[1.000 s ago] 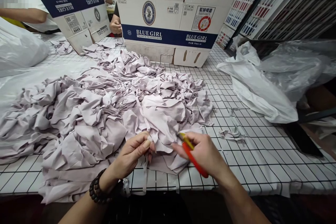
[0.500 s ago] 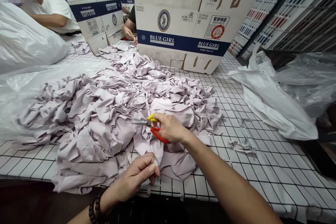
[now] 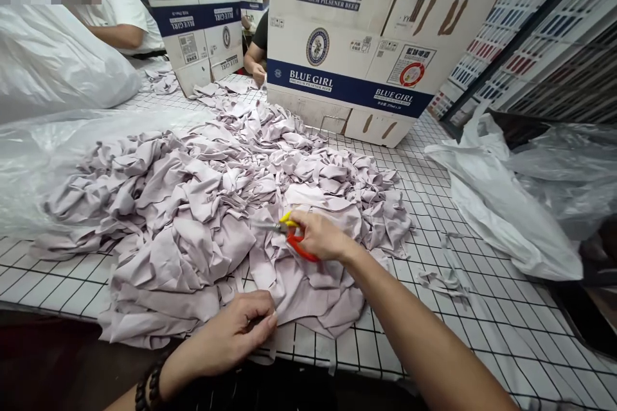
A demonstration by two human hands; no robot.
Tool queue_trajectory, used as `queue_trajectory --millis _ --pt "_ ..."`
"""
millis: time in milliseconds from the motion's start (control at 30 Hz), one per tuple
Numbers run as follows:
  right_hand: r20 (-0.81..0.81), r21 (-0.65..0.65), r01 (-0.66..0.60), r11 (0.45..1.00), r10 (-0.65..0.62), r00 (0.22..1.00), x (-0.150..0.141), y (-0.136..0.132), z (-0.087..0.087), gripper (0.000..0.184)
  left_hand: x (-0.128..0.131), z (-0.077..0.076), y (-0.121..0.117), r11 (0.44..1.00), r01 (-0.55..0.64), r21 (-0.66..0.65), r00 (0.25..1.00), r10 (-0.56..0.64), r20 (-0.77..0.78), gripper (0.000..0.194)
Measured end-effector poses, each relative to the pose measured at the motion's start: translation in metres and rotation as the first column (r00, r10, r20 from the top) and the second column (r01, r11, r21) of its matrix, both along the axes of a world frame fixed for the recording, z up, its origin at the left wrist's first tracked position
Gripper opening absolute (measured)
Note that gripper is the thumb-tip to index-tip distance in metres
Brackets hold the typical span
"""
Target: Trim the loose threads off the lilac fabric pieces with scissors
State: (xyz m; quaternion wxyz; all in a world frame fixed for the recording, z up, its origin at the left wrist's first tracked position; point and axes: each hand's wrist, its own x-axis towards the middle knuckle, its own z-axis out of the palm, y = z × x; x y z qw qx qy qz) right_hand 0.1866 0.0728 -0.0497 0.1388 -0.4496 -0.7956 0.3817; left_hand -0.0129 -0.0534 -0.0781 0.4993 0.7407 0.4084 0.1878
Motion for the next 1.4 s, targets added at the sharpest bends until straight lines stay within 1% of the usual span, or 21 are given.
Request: queue_trajectory --millis 67,133,267,300,367,467,533,600,667,767,800,867,933,1033,1133,1167,1200,1233,1300,1367,1400 --pt "0.010 -0.008 -0.069 0.998 0.069 0.998 -0.009 -0.001 -0.008 0.011 -0.002 0.002 -0.003 0.997 -0.063 0.040 0.998 0.064 -0.021 0.031" --pt "0.010 0.002 -0.082 0.997 0.082 0.997 -0.015 -0.001 -0.015 0.014 -0.001 0.001 -0.005 0.976 -0.205 0.076 0.977 0.209 -0.048 0.030" --pt "-0.036 0.027 -0.006 1.000 0.007 0.999 -0.014 -0.002 -0.008 0.009 0.012 -0.012 0.004 0.822 -0.540 0.180 0.837 0.548 0.007 0.013" --pt "-0.057 0.029 0.017 0.999 -0.015 0.998 -0.011 -0.004 -0.001 0.007 0.018 -0.016 0.010 0.788 -0.581 0.204 0.811 0.582 0.060 0.021" --pt "-0.103 0.033 0.057 0.998 -0.054 0.993 -0.006 -0.011 0.017 0.009 0.032 -0.022 0.023 0.782 -0.581 0.226 0.814 0.556 0.170 0.036" --pt "-0.171 0.086 0.142 0.986 -0.126 0.977 0.006 -0.026 0.048 0.015 0.043 -0.020 0.044 0.832 -0.510 0.219 0.854 0.460 0.245 0.022" --pt "-0.220 0.178 0.264 0.948 -0.223 0.950 0.019 -0.037 0.066 0.017 0.040 -0.007 0.056 0.814 -0.538 0.219 0.833 0.473 0.288 0.019" --pt "-0.285 0.239 0.402 0.884 -0.332 0.899 0.034 -0.049 0.078 0.016 0.031 0.015 0.068 0.808 -0.569 0.155 0.782 0.473 0.406 0.022" --pt "-0.340 0.220 0.502 0.836 -0.417 0.843 0.048 -0.062 0.084 0.019 0.021 0.043 0.082 0.884 -0.467 -0.002 0.728 0.386 0.566 0.021" --pt "-0.383 0.145 0.572 0.807 -0.488 0.785 0.060 -0.082 0.088 0.023 0.017 0.083 0.107 0.977 -0.150 -0.155 0.681 0.215 0.700 0.012" --pt "-0.393 0.124 0.587 0.800 -0.504 0.769 0.061 -0.088 0.087 0.023 0.019 0.093 0.116 0.984 -0.036 -0.173 0.705 0.147 0.693 0.011" --pt "-0.414 0.056 0.602 0.797 -0.530 0.740 0.060 -0.098 0.084 0.023 0.027 0.104 0.134 0.974 0.110 -0.200 0.818 0.026 0.575 0.013" --pt "-0.420 -0.046 0.616 0.786 -0.575 0.702 0.057 -0.104 0.077 0.026 0.038 0.102 0.148 0.971 0.116 -0.210 0.920 -0.025 0.392 0.013" --pt "-0.372 -0.178 0.646 0.743 -0.658 0.655 0.053 -0.104 0.058 0.030 0.051 0.083 0.144 0.992 -0.027 -0.127 0.959 0.062 0.278 0.015" --pt "-0.295 -0.212 0.685 0.697 -0.714 0.635 0.050 -0.104 0.037 0.031 0.055 0.054 0.105 0.963 -0.268 -0.029 0.904 0.262 0.337 0.015" --pt "-0.269 -0.209 0.695 0.688 -0.724 0.636 0.049 -0.106 0.031 0.030 0.055 0.045 0.087 0.950 -0.303 -0.076 0.880 0.310 0.360 0.009" --pt "-0.239 -0.202 0.707 0.677 -0.734 0.635 0.047 -0.109 0.026 0.029 0.057 0.036 0.069 0.944 -0.257 -0.206 0.865 0.320 0.387 0.016" --pt "-0.209 -0.201 0.714 0.671 -0.741 0.638 0.045 -0.114 0.022 0.027 0.060 0.027 0.051 0.910 -0.116 -0.397 0.858 0.293 0.421 0.031" --pt "-0.160 -0.202 0.717 0.667 -0.745 0.648 0.039 -0.126 0.017 0.021 0.069 0.014 0.024 0.696 0.087 -0.713 0.786 0.392 0.479 0.047" --pt "-0.133 -0.201 0.709 0.676 -0.736 0.664 0.032 -0.139 0.014 0.015 0.081 0.007 0.011 0.511 0.131 -0.849 0.672 0.584 0.455 0.046" --pt "-0.124 -0.197 0.703 0.683 -0.729 0.673 0.028 -0.146 0.011 0.013 0.086 0.005 0.008 0.465 0.111 -0.878 0.616 0.661 0.428 0.044"
